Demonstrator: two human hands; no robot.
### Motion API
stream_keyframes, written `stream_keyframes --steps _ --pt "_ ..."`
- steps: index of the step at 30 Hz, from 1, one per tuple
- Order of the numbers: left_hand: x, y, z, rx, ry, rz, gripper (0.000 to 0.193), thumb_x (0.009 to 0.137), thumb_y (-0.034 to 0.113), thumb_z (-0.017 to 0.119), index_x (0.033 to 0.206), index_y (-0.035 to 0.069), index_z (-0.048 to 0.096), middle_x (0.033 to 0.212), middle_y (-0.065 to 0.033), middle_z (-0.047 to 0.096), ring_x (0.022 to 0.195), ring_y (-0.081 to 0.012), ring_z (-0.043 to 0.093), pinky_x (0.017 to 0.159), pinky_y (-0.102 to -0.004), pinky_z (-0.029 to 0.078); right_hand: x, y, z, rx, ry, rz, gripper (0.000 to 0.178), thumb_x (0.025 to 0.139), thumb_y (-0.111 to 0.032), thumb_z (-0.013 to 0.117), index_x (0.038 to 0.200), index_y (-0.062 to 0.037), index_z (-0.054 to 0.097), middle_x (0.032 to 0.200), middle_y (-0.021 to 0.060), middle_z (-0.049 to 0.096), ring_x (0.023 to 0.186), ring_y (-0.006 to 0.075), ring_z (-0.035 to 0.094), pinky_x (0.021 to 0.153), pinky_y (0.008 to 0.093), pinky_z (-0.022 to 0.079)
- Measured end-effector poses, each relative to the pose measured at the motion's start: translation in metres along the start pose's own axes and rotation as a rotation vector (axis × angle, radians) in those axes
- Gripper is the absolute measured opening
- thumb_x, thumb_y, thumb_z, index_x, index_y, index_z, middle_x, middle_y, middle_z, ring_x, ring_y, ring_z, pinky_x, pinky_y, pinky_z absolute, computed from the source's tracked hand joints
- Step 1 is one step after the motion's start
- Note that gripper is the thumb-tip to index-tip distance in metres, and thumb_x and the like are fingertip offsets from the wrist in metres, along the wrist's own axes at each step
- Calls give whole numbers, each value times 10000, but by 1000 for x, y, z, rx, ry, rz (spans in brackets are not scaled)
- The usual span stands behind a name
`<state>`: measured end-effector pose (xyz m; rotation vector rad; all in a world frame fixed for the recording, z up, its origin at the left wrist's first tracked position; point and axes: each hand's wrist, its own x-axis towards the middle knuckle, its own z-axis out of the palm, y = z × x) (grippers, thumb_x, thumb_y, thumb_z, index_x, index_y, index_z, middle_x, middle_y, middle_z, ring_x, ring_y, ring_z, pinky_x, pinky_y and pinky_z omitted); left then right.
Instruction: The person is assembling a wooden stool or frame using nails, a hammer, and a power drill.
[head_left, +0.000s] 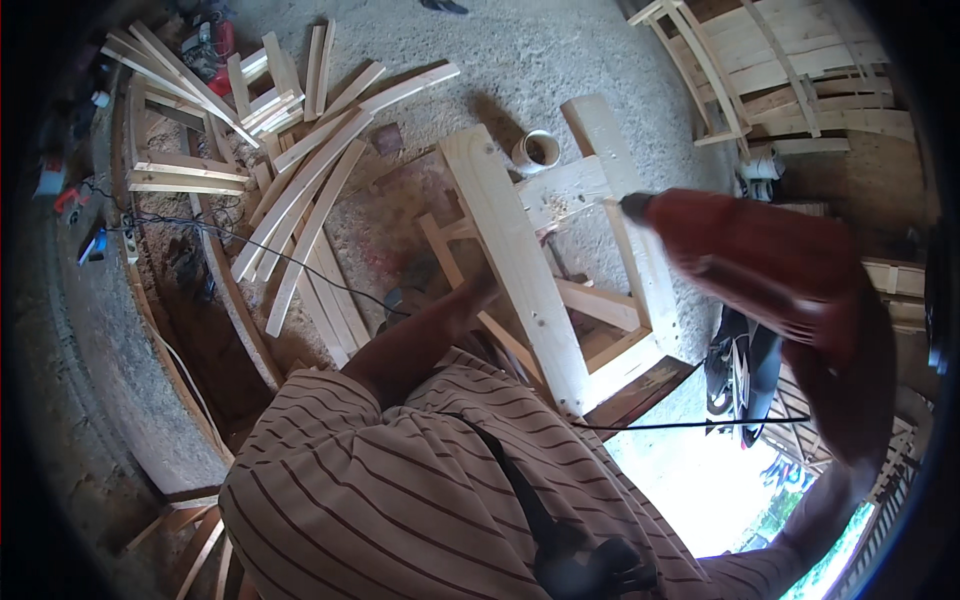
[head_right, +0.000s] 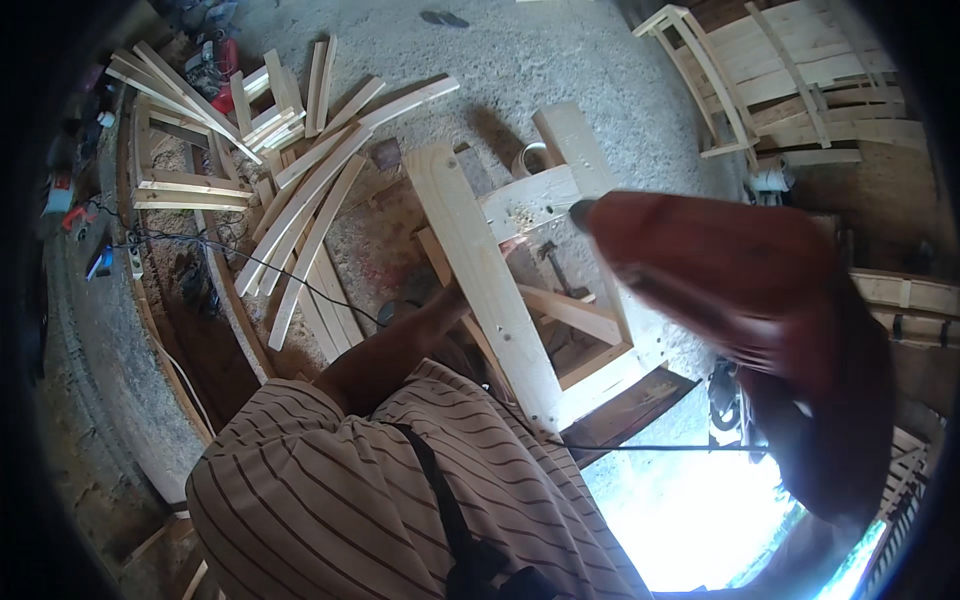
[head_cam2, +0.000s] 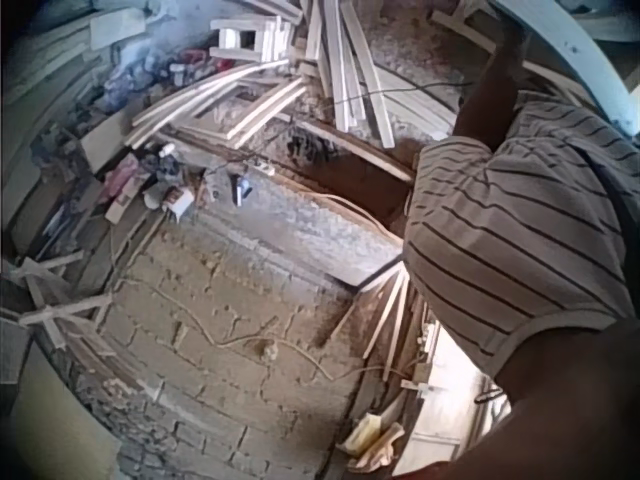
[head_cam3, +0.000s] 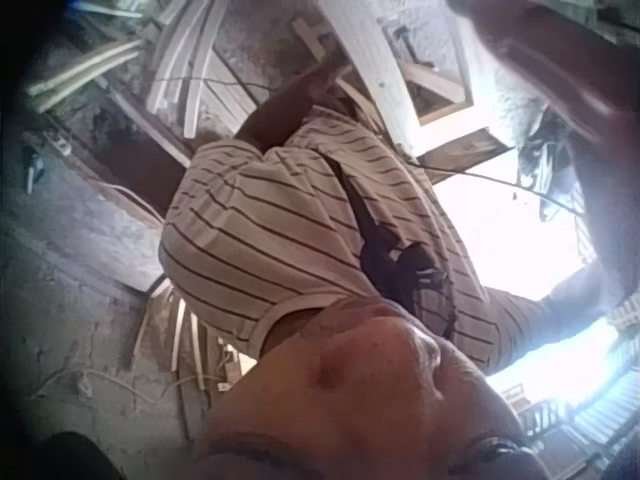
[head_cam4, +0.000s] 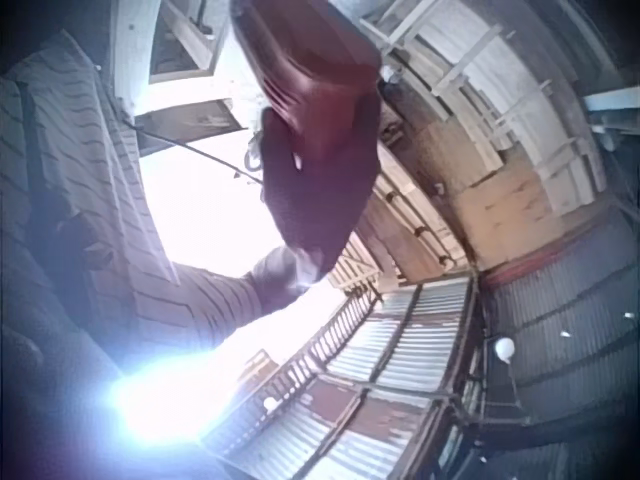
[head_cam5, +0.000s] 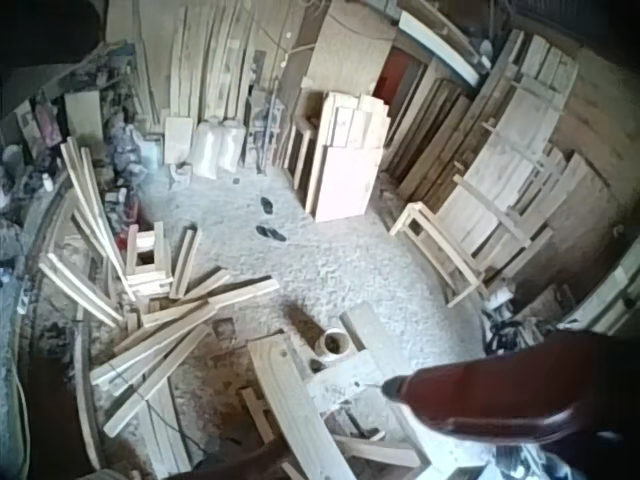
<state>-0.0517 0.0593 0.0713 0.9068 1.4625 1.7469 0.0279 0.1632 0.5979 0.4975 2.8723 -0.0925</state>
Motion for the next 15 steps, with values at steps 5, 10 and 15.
stream_keyframes --steps 5,10,15 --pt "18 8 -4 -80 112 -159 284 1016 196 593 1202 -15 630 1148 -161 677 1032 -224 654 896 -371 536 -97 15 9 488 338 573 411 914 -103 672 1277 -7 504 1001 112 648 597 72 563 484 217 457" --pt "-30 27 -44 216 490 88 263 1022 216 605 1178 5 627 1028 -113 683 945 -232 694 811 -363 565 -167 -7 72 1051 534 428 473 903 -213 706 1241 49 505 912 113 628 562 101 563 450 224 441" --pt "-116 136 -75 123 513 -54 358 1045 311 559 1155 -25 618 1046 -142 694 914 -225 705 810 -350 579 -188 -44 149 1401 718 373 533 851 -223 762 1218 81 523 831 112 601 475 95 486 387 217 342"
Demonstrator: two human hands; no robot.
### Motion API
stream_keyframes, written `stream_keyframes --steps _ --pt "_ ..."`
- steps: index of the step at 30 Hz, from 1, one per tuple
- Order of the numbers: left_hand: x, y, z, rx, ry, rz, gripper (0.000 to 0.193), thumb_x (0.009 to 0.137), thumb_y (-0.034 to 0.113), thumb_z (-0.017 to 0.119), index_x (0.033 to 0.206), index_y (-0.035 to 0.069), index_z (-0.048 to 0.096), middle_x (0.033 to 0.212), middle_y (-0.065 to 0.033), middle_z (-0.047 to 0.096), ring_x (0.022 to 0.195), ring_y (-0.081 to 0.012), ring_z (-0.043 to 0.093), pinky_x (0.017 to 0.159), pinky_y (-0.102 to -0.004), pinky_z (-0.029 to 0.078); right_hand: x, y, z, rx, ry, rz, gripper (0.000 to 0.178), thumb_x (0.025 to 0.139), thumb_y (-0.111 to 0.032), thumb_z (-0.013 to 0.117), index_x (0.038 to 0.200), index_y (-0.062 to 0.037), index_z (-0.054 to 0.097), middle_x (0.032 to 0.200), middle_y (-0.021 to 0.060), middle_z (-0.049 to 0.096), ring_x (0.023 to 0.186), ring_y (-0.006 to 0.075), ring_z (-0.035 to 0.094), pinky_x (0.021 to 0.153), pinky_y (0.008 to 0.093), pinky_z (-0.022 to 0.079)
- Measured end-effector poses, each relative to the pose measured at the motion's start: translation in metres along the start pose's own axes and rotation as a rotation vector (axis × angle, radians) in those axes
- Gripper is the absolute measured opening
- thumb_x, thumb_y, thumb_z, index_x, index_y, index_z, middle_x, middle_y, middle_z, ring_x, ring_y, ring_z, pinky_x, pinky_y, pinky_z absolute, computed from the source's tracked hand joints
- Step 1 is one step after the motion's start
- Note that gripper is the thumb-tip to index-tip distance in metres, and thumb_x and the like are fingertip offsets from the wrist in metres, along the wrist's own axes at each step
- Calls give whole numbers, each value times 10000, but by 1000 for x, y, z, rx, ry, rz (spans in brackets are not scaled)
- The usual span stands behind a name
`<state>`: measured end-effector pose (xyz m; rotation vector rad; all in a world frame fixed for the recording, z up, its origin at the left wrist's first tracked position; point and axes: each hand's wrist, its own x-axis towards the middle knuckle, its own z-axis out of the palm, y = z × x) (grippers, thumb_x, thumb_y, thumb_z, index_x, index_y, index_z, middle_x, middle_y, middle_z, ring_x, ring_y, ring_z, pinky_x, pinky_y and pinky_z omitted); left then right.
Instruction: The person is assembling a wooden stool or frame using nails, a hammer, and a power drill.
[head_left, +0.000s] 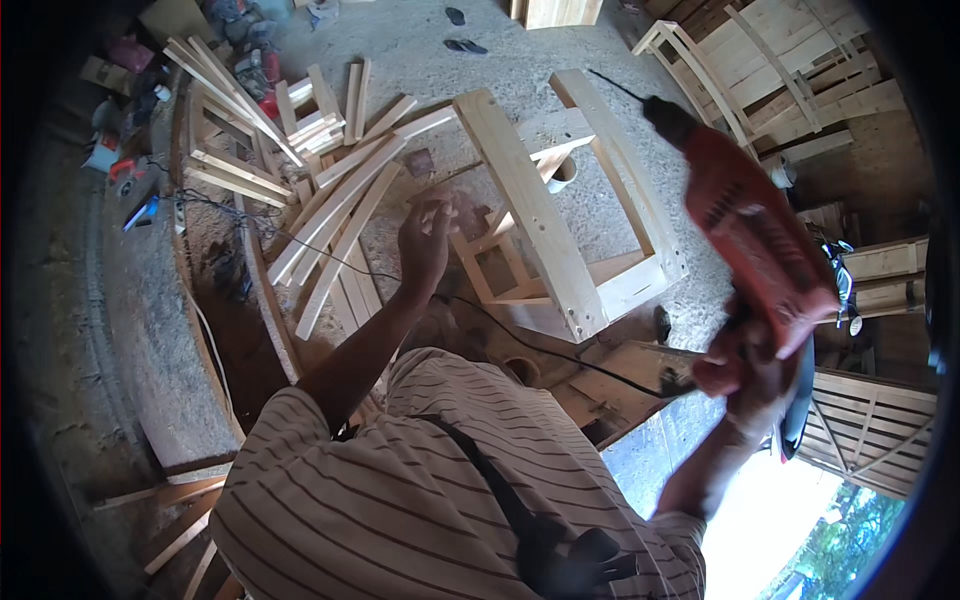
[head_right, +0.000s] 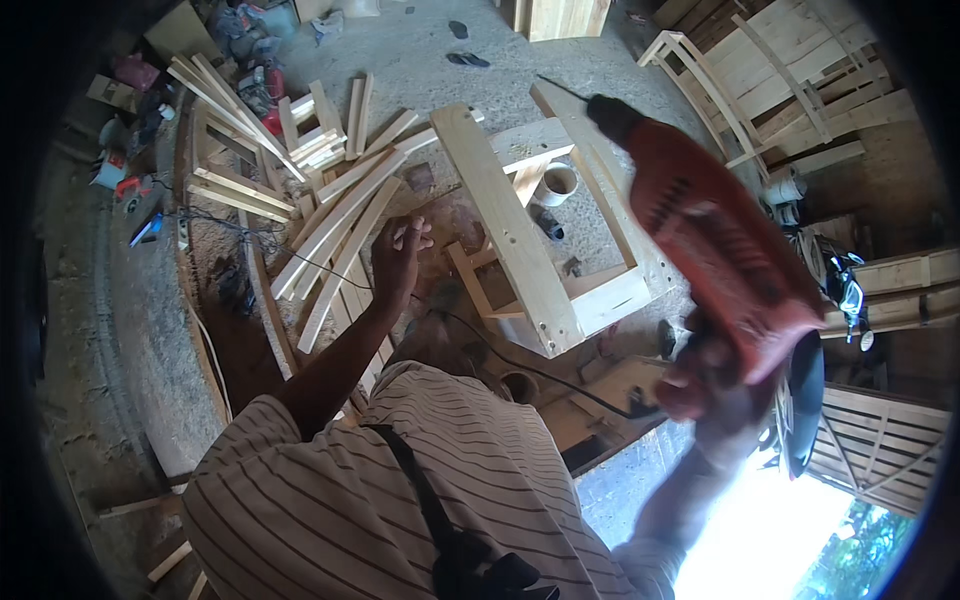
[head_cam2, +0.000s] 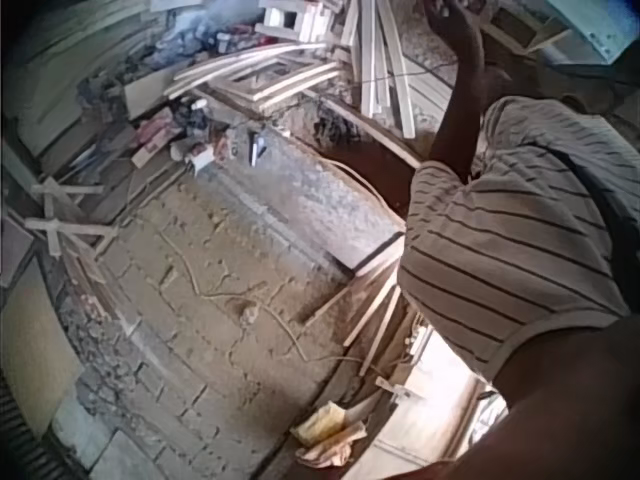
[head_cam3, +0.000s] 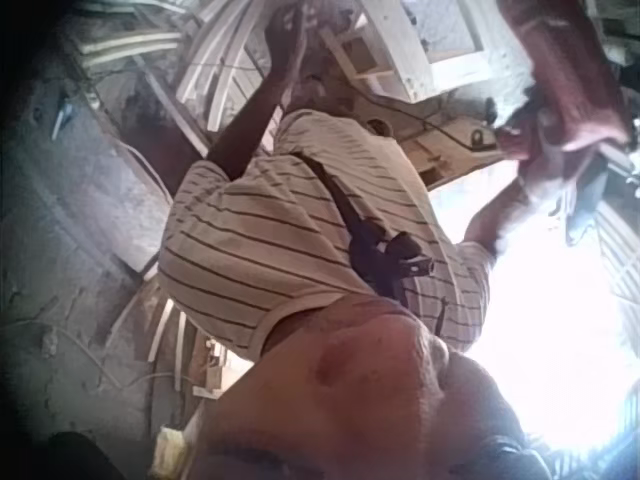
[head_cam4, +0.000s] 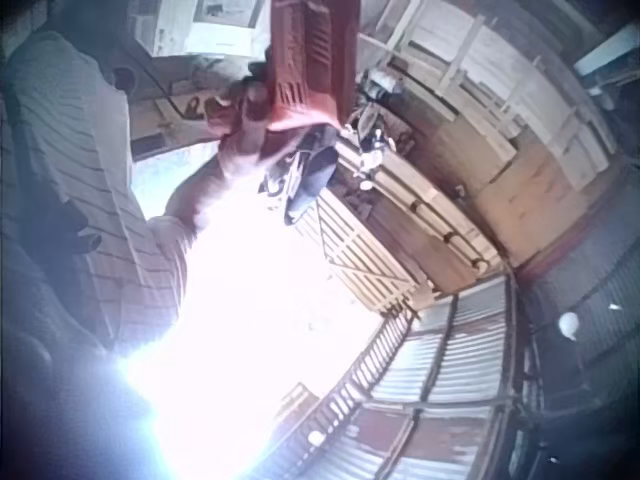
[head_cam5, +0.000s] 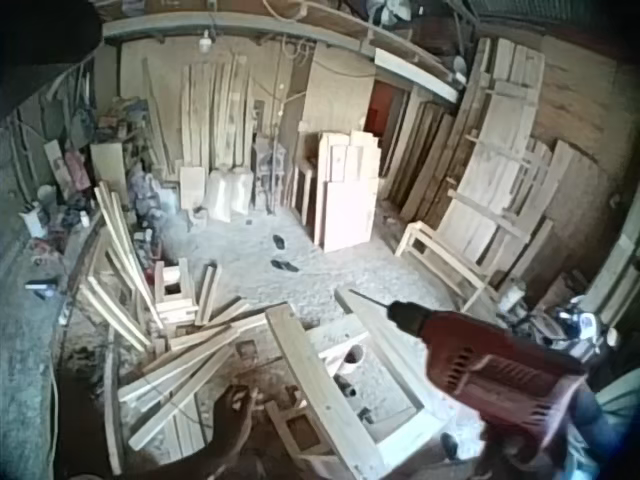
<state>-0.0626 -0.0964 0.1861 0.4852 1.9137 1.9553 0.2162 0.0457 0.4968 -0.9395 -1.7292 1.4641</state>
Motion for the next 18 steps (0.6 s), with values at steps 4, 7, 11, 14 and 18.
stream_keyframes --steps 4,7,11,14,18 --pt "-26 119 -19 -193 -367 40 526 1053 469 492 1251 -6 603 1108 -159 676 1018 -223 682 894 -385 568 -27 59 61 344 -257 -60 631 774 -89 777 1314 97 510 893 121 630 595 140 595 527 295 513" --pt "-42 175 -41 -933 -526 -326 629 1040 553 446 1337 6 539 1204 -175 635 1125 -267 639 1011 -458 501 -48 99 130 -65 -322 -405 751 770 -81 778 1443 42 466 1025 147 655 826 257 688 698 349 583" --pt "-46 180 -107 -763 -132 -466 463 994 444 598 1186 24 566 1041 -145 631 841 -284 674 716 -417 584 -69 136 208 -331 -599 -741 889 761 -180 845 1523 -52 404 1234 198 598 1042 366 651 869 416 565" --pt "-41 152 -185 -371 194 -384 340 969 371 666 1102 65 600 900 -77 642 736 -206 671 634 -343 575 -78 163 247 -414 -802 -719 964 759 -257 851 1557 -78 341 1381 222 492 1262 390 520 1038 488 469" --pt "-48 113 -338 -130 330 -206 235 963 318 684 1005 96 620 802 -31 630 703 -145 648 613 -315 568 -83 219 260 -515 -959 -433 878 812 -261 795 1541 -64 347 1457 234 409 1356 408 423 1121 492 385"
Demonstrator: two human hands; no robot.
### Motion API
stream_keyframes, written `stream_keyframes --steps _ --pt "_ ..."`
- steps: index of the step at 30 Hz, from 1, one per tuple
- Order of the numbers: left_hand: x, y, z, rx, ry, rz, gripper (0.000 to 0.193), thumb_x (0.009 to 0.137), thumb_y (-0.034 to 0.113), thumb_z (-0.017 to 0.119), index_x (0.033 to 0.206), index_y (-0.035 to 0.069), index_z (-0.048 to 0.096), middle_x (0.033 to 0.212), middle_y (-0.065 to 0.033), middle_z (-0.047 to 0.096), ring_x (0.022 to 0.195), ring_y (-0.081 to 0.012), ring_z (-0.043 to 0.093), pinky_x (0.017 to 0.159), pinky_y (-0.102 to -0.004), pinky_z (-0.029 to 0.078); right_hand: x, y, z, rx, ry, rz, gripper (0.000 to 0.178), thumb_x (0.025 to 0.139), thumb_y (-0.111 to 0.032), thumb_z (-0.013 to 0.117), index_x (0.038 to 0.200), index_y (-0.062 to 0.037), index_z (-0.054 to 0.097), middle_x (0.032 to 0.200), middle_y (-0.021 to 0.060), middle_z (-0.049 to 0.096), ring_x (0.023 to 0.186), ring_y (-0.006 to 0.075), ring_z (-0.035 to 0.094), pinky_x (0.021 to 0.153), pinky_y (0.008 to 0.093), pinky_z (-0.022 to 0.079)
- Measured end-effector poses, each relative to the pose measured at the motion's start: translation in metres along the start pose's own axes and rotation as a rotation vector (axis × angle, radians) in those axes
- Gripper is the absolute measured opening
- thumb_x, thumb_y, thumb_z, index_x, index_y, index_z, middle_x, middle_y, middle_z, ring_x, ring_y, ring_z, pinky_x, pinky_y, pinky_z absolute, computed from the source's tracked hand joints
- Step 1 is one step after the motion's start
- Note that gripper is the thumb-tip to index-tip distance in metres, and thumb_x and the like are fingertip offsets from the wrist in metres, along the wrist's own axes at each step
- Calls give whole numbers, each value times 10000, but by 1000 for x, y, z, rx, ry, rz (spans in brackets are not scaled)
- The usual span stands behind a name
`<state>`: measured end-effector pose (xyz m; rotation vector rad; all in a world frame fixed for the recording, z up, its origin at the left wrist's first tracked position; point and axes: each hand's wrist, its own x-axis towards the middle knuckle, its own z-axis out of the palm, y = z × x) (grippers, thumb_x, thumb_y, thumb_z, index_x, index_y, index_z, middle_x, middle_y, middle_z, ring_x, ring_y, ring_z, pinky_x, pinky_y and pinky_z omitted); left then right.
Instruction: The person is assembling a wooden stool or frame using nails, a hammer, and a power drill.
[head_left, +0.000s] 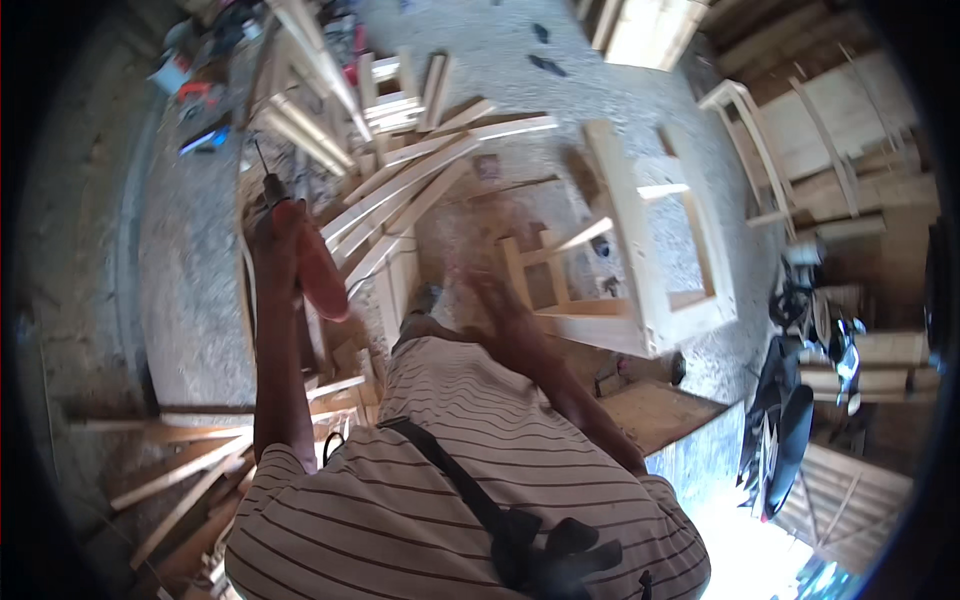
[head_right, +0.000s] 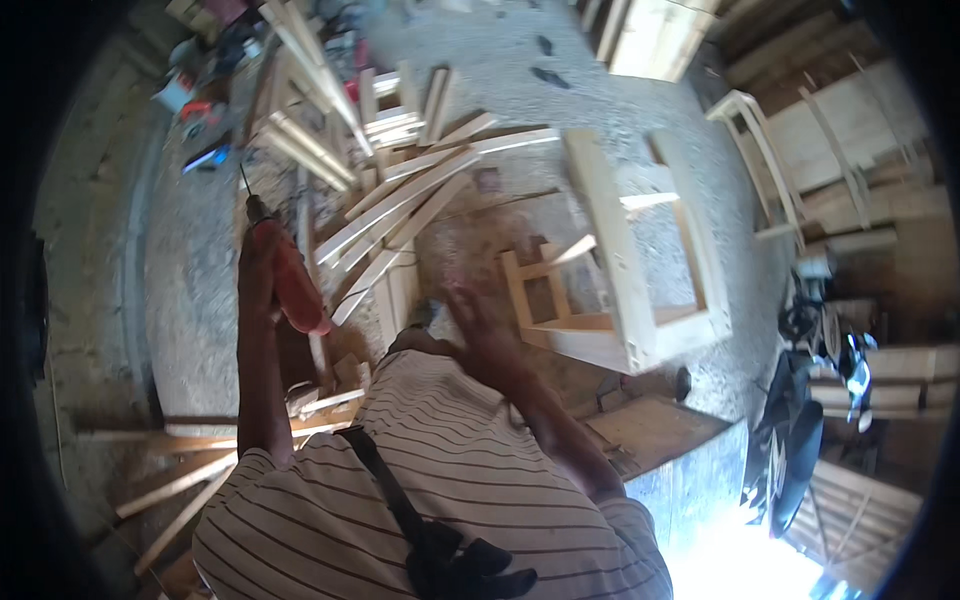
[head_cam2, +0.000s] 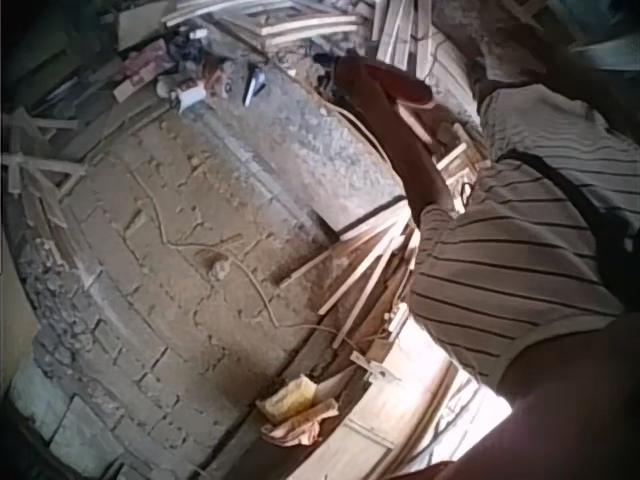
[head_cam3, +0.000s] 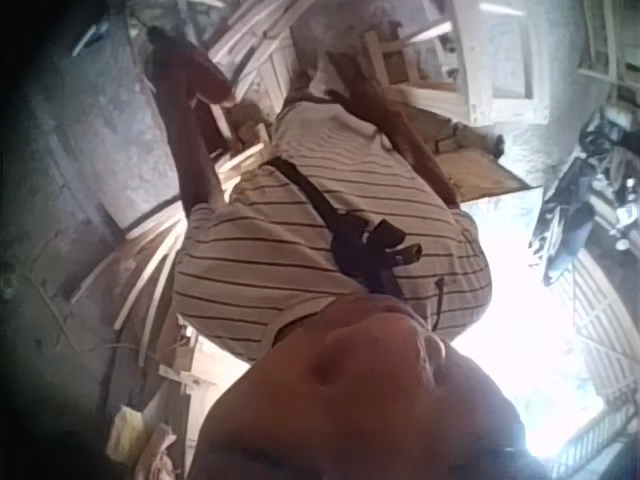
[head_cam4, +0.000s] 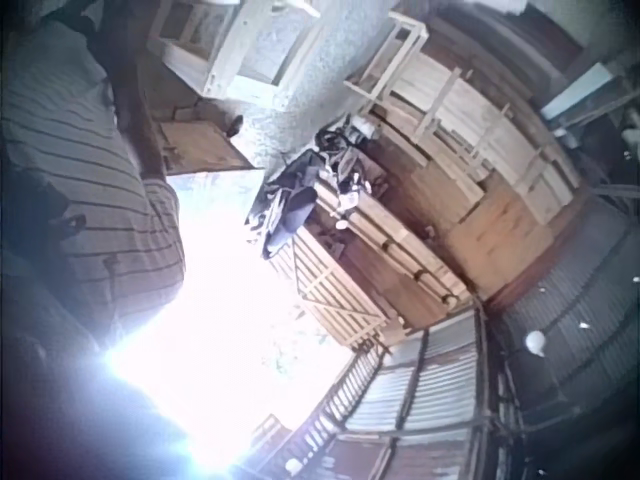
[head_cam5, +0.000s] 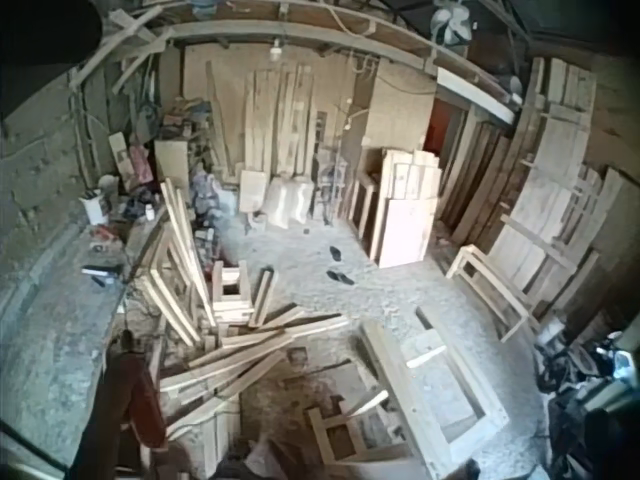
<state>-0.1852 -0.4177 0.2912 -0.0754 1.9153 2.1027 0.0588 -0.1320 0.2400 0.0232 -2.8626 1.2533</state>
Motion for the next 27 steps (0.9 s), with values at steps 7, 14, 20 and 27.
stream_keyframes --steps 7,14,20,27 --pt "105 -39 -249 1080 584 -489 1244 748 640 709 1505 -169 143 1315 -374 569 1259 -488 561 1065 -484 453 -3 85 58 -240 -221 501 735 854 -277 773 1475 -72 436 1392 252 504 1270 444 524 1019 501 478" --pt "168 -145 -379 1205 868 -692 1085 758 549 736 1532 -40 255 1492 -267 430 1332 -447 497 1069 -601 425 -84 154 119 163 -26 776 562 888 -217 726 1392 -56 537 1220 216 651 1049 369 682 897 452 549" --pt "200 -205 -387 1512 653 -727 984 799 506 714 1521 -13 295 1514 -259 408 1338 -441 489 1082 -602 404 -213 87 141 153 -111 1349 309 947 -219 642 1219 -76 668 1127 164 724 895 353 716 813 410 570" --pt "204 -203 -360 1709 602 -759 867 847 455 690 1509 18 341 1538 -249 382 1345 -435 480 1097 -604 380 -243 17 173 110 8 1305 292 928 -250 666 1121 -33 692 1024 188 737 890 279 735 794 375 584"
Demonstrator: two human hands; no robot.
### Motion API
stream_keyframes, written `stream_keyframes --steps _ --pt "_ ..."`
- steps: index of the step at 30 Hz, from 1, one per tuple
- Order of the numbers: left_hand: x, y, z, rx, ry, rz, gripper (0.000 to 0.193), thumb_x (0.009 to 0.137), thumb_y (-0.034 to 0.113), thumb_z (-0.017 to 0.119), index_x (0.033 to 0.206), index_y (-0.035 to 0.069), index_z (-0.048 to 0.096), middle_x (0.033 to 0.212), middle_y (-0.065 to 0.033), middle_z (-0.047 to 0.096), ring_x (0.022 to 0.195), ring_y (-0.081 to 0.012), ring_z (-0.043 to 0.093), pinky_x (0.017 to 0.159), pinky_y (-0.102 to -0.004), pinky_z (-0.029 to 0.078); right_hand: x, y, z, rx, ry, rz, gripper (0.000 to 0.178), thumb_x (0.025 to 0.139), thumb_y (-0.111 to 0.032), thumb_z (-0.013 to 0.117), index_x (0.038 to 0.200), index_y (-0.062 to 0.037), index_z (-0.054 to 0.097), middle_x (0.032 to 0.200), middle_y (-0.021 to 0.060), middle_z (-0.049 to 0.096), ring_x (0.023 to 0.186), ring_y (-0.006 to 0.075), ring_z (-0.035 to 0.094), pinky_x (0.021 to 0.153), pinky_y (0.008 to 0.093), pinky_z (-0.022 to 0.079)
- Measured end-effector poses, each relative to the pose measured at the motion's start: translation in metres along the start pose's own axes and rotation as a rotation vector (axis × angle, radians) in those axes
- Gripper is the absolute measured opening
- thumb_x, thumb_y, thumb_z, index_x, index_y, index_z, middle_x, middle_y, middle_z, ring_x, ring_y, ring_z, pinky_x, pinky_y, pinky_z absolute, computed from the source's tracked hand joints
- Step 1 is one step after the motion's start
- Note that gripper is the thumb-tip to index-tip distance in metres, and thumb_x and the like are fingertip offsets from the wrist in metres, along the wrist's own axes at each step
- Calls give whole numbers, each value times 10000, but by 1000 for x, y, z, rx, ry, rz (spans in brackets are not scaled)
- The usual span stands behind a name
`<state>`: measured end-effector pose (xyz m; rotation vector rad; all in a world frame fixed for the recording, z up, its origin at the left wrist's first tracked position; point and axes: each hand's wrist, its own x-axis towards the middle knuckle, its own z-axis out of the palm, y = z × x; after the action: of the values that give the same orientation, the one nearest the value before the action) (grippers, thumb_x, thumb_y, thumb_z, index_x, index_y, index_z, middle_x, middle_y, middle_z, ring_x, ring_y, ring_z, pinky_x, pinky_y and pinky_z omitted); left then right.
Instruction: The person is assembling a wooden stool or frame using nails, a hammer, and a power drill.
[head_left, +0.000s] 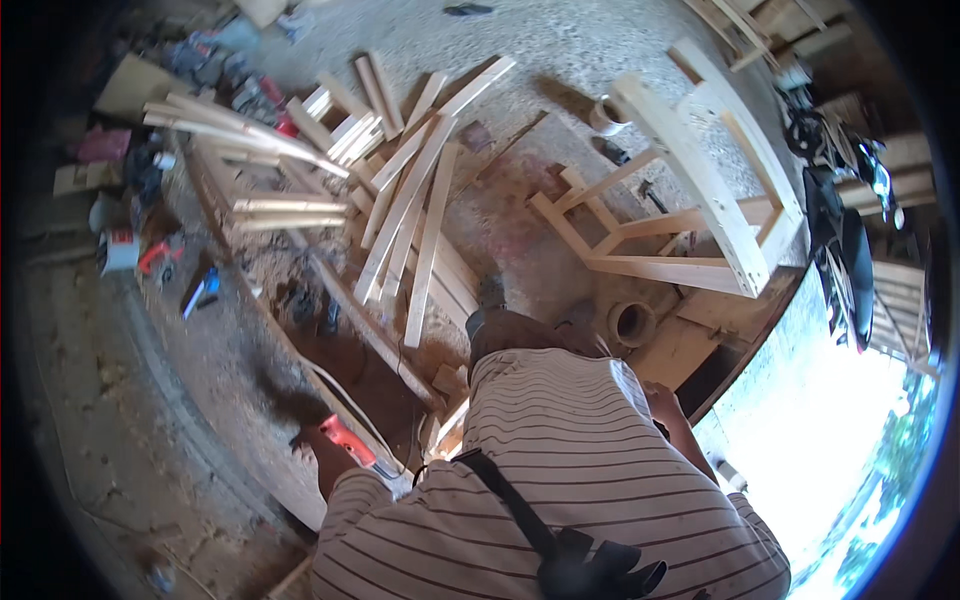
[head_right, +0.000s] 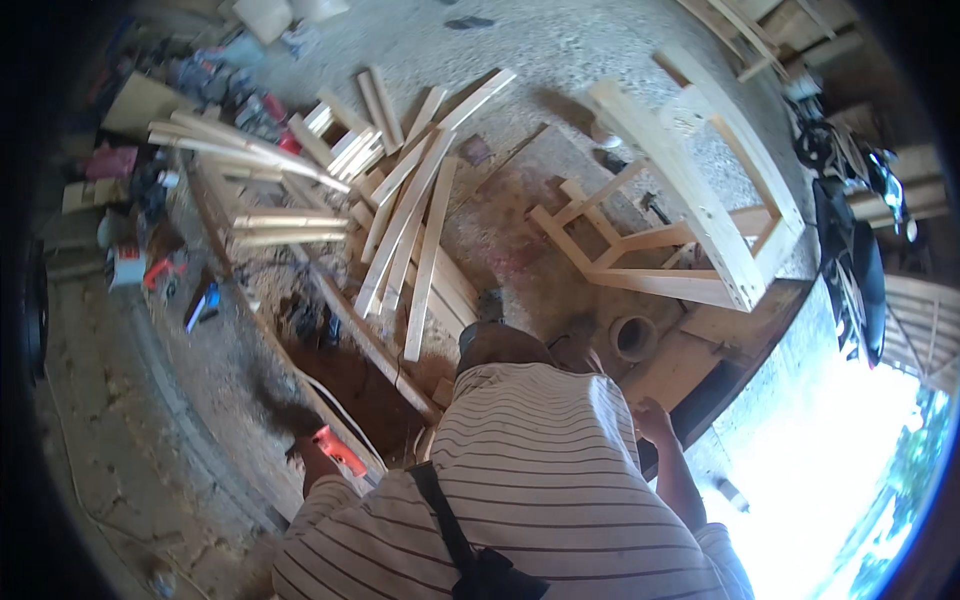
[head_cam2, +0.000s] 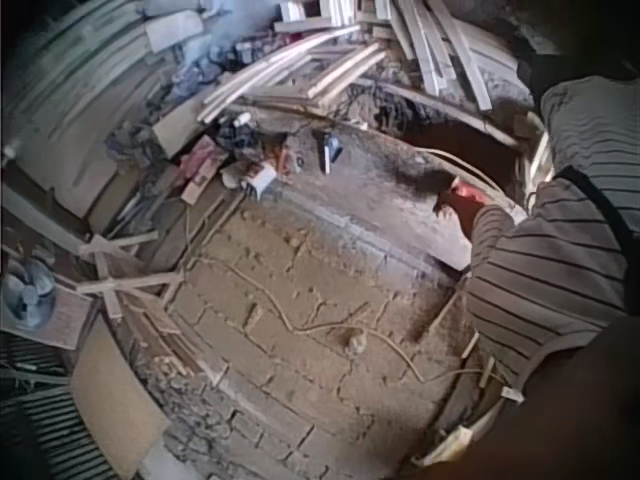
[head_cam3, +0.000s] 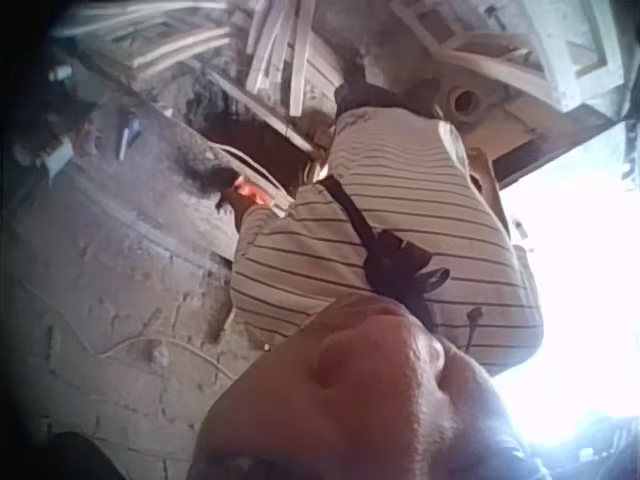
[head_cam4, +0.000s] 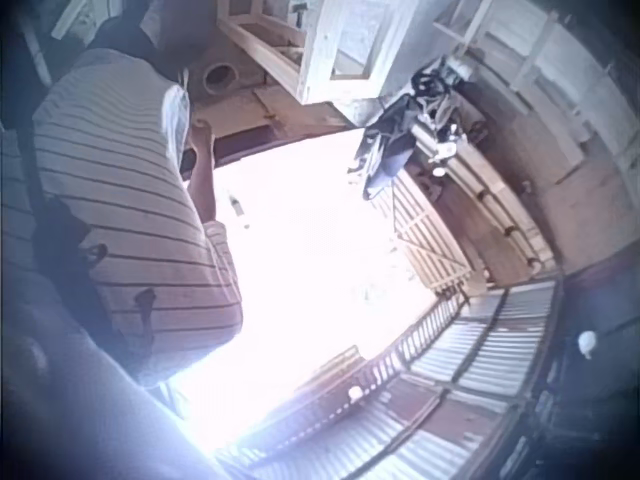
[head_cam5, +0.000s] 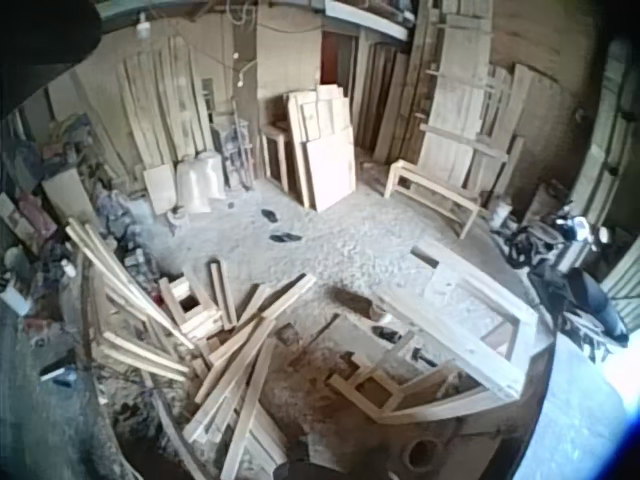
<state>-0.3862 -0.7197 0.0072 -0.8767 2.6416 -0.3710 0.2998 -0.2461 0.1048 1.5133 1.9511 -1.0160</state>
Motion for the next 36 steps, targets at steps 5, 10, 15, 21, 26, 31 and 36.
stream_keyframes --steps 5,10,15,21,26,31,36 --pt "-36 33 -16 115 126 31 785 881 419 672 1500 40 374 1556 -243 363 1350 -430 474 1107 -605 362 3 -19 24 478 37 266 366 908 -296 664 1155 -26 679 915 180 754 822 278 751 744 383 575" --pt "-116 102 -33 101 488 180 705 915 383 655 1491 62 406 1574 -236 345 1356 -425 468 1118 -606 345 -8 -2 46 597 188 347 295 920 -275 611 1078 -43 700 966 192 748 878 306 749 782 416 575" --pt "-269 216 -46 -422 715 1259 533 932 266 657 1390 34 511 1448 -223 501 1263 -364 560 1097 -557 385 -45 32 61 459 546 328 299 903 -198 643 1140 -21 686 1026 195 727 915 340 717 782 418 573" --pt "-507 274 -77 4 -981 1817 413 1010 162 585 1361 -48 527 1227 -174 661 1040 -220 672 943 -327 516 -121 89 64 697 1133 694 168 877 -186 648 1004 -98 715 1009 151 707 947 403 669 817 466 527" --pt "-662 226 -83 576 -889 2203 430 971 141 641 1364 -1 541 1232 -186 660 1074 -243 665 950 -345 519 -172 162 77 634 1302 1250 185 879 -249 726 968 -87 723 968 116 718 905 315 691 804 411 528" --pt "-768 168 -94 734 -859 2345 439 931 119 678 1339 3 564 1235 -189 664 1091 -256 667 959 -359 523 -181 210 103 697 1112 1389 259 863 -319 735 968 -83 719 992 132 708 953 334 680 846 440 521" --pt "-836 115 -91 799 -796 2534 426 915 113 685 1316 11 586 1221 -180 670 1085 -280 671 960 -377 529 -177 220 112 655 1046 1409 296 844 -334 727 905 -50 675 971 155 686 983 354 666 858 477 507"
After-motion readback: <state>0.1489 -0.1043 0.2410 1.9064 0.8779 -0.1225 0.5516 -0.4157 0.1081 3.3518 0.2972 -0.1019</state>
